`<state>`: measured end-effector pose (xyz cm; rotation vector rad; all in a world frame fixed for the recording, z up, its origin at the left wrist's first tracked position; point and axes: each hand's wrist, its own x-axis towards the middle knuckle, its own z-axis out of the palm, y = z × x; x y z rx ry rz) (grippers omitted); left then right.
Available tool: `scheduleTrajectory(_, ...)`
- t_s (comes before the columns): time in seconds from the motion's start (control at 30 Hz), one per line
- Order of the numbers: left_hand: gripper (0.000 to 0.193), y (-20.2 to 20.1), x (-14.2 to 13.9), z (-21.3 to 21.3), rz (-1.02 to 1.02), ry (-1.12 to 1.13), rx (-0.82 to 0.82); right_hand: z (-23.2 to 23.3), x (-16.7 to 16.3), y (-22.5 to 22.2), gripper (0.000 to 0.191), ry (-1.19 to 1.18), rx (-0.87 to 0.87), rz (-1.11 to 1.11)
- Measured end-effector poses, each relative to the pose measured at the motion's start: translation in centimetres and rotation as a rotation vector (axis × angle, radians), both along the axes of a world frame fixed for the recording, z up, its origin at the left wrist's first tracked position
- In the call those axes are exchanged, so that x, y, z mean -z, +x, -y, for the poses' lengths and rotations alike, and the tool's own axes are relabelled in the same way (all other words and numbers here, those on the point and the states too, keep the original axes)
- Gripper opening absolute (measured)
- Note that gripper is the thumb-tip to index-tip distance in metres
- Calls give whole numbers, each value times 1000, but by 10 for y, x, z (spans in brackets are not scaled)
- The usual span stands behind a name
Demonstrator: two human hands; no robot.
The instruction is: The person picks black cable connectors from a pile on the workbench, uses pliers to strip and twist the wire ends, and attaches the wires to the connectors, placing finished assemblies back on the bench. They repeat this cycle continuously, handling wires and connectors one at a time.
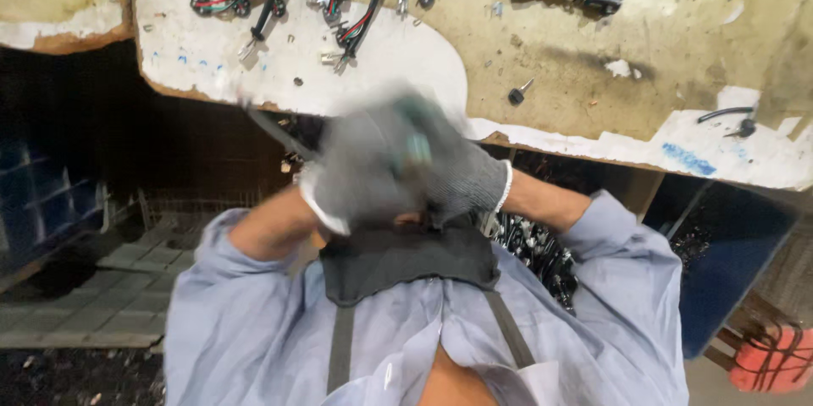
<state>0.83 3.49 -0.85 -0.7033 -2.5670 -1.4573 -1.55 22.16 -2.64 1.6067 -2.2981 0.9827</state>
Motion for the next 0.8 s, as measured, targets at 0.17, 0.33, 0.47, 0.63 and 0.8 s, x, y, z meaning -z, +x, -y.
scheduleTrajectory(0.17,14,-86,75,54,-100,-789,-209,-29,13,-16,37,211,44,195)
scheduleTrajectory(0.33,10,-89,89,61,114,-442,-245,-92,54,-84,34,425,679,-73)
scheduleTrajectory(0.47,15,-76,68,36,537,213,-234,-105,72,-122,36,479,801,-375)
scheduleTrajectory(0.63,20,-65,88,-1,302,-405,-220,-101,73,-135,25,280,735,-426)
scheduleTrajectory(0.8,30,-59,92,-15,414,-526,-255,-96,82,-112,31,-508,697,295)
